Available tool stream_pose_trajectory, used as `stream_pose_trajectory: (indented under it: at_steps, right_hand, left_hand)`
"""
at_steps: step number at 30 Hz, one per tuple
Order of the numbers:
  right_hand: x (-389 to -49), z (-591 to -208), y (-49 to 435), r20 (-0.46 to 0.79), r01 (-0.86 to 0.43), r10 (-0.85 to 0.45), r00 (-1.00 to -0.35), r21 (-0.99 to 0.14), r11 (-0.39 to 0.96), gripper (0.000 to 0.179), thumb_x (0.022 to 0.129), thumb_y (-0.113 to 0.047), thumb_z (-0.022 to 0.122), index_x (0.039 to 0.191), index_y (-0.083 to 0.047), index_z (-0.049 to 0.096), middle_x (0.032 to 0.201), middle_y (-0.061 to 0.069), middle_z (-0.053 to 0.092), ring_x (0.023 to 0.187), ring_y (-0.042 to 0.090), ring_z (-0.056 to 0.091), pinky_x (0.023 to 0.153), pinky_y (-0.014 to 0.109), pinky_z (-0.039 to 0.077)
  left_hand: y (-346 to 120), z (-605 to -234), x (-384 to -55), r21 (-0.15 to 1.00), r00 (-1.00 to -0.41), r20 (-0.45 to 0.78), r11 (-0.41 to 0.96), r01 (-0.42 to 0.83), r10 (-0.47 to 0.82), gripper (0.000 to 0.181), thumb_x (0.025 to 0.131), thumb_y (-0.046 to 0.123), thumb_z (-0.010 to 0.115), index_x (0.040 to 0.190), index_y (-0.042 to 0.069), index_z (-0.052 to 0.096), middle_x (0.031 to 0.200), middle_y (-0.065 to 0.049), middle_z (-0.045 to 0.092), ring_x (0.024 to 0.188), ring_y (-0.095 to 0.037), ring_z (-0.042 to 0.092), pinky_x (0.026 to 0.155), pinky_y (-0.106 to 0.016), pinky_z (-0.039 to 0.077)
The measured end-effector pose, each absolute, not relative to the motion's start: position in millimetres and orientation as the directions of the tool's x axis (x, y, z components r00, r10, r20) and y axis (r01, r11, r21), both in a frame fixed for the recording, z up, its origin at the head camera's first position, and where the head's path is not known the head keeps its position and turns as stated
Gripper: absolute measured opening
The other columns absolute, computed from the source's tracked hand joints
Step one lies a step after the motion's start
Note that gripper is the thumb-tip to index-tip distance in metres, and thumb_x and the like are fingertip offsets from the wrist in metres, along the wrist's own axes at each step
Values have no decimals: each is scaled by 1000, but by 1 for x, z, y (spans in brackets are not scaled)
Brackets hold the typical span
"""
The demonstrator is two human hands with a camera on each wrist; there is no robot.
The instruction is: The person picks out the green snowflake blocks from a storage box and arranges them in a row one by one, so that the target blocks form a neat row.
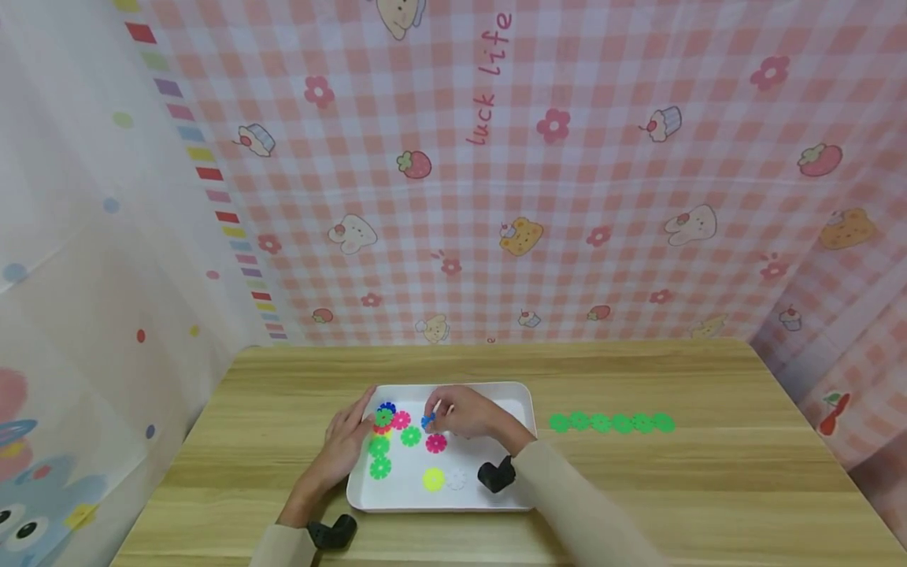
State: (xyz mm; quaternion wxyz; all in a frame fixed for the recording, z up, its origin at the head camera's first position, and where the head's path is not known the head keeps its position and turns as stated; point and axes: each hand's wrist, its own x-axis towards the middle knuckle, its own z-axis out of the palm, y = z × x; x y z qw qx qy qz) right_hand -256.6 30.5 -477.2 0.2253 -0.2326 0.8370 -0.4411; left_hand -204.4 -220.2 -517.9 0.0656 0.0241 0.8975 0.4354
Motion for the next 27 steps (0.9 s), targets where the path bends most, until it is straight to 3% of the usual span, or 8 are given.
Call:
stream_pose_trajectory:
  at_steps: [4, 11, 20, 27]
  right_hand:
    - [-254, -485, 18, -161, -185, -578, -800, -850, 493, 18, 85, -15, 78, 99, -10, 68, 76, 1, 62, 66, 14, 53, 60, 26, 42]
    - [-252, -492, 3, -174, -162, -550, -817, -846, 508, 21, 83, -13, 80, 101, -11, 69, 68, 0, 56, 57, 13, 48, 54, 23, 40]
    - [-250, -501, -4, -172, -131, -498, -850, -847, 516, 25, 81, -18, 82, 102, -14, 68, 69, 0, 51, 57, 14, 46, 54, 24, 37]
    - [-248, -503, -8, -183, -125, -449, -875, -810, 573, 22, 80, -24, 84, 93, -17, 68, 71, -1, 52, 61, 13, 47, 55, 24, 38]
  left_hand:
    - [-220, -519, -205, 786, -990, -99, 618, -14, 104, 54, 109, 33, 31, 160, 27, 15, 165, -13, 15, 148, -40, 6, 114, -65, -9]
    - [-220, -519, -205, 781, -991, -97, 625, -17, 95, 54, 108, 33, 31, 160, 27, 16, 164, -13, 17, 148, -41, 5, 114, -67, -7]
    - [-222, -518, -205, 776, -990, -100, 630, -15, 100, 55, 108, 34, 31, 160, 26, 16, 164, -15, 17, 148, -42, 6, 114, -66, -8]
    - [-222, -519, -205, 776, -990, -100, 630, -16, 99, 55, 108, 34, 31, 160, 28, 15, 164, -15, 16, 148, -43, 4, 114, -66, -9]
